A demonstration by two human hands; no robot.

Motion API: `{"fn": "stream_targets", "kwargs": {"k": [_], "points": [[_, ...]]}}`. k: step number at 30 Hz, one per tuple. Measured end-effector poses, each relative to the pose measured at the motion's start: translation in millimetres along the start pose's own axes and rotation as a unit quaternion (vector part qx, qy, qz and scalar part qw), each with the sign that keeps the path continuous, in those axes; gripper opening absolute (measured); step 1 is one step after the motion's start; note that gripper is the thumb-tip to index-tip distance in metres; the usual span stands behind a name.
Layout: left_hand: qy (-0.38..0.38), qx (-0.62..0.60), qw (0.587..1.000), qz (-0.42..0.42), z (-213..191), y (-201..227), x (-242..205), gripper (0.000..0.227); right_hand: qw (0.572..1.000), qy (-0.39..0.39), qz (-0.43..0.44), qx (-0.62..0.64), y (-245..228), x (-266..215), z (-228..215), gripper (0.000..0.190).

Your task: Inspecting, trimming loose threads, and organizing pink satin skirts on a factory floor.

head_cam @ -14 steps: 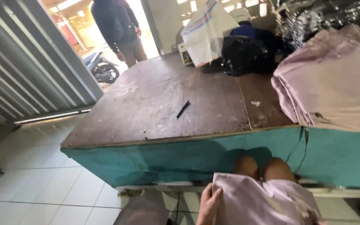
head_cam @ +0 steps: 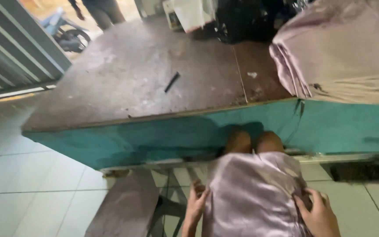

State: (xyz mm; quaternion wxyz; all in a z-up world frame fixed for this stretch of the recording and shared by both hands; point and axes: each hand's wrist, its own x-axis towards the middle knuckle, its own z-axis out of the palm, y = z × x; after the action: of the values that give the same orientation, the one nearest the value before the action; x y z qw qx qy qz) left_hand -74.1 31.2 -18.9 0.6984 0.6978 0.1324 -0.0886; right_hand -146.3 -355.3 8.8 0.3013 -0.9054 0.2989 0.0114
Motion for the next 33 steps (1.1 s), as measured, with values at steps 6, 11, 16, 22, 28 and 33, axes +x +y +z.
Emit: {"fn": "stream_targets", "kwargs": {"k": [6, 11, 16, 22, 28, 33], "points": [[-0.020, 0.246, 0.930, 0.272, -12, 51, -87, 0.022, 0.972, 0.008, -0.232, -0.037, -18, -44, -55, 0.035], [-0.210, 0.294, 0.879, 0.311, -17, 47, -113, 0.053, 0.914, -0.151, -0.375, -0.031, -10, -68, -66, 0.027], [-0.191, 0.292, 0.870, 0.347, -10, 55, -114, 0.037, 0.912, -0.176, -0.368, -0.036, 6, -67, -73, 0.036], [-0.175, 0.326, 0.849, 0.376, 2, 77, -117, 0.026, 0.900, -0.197, -0.387, -0.027, 22, -62, -62, 0.038], [-0.192, 0.413, 0.786, 0.419, 47, 58, -107, 0.045, 0.923, -0.266, -0.276, -0.017, 27, -58, -63, 0.043], [-0.254, 0.422, 0.791, 0.363, 39, 51, -104, 0.067, 0.952, -0.264, -0.151, 0.021, 58, -54, -52, 0.063]]}}
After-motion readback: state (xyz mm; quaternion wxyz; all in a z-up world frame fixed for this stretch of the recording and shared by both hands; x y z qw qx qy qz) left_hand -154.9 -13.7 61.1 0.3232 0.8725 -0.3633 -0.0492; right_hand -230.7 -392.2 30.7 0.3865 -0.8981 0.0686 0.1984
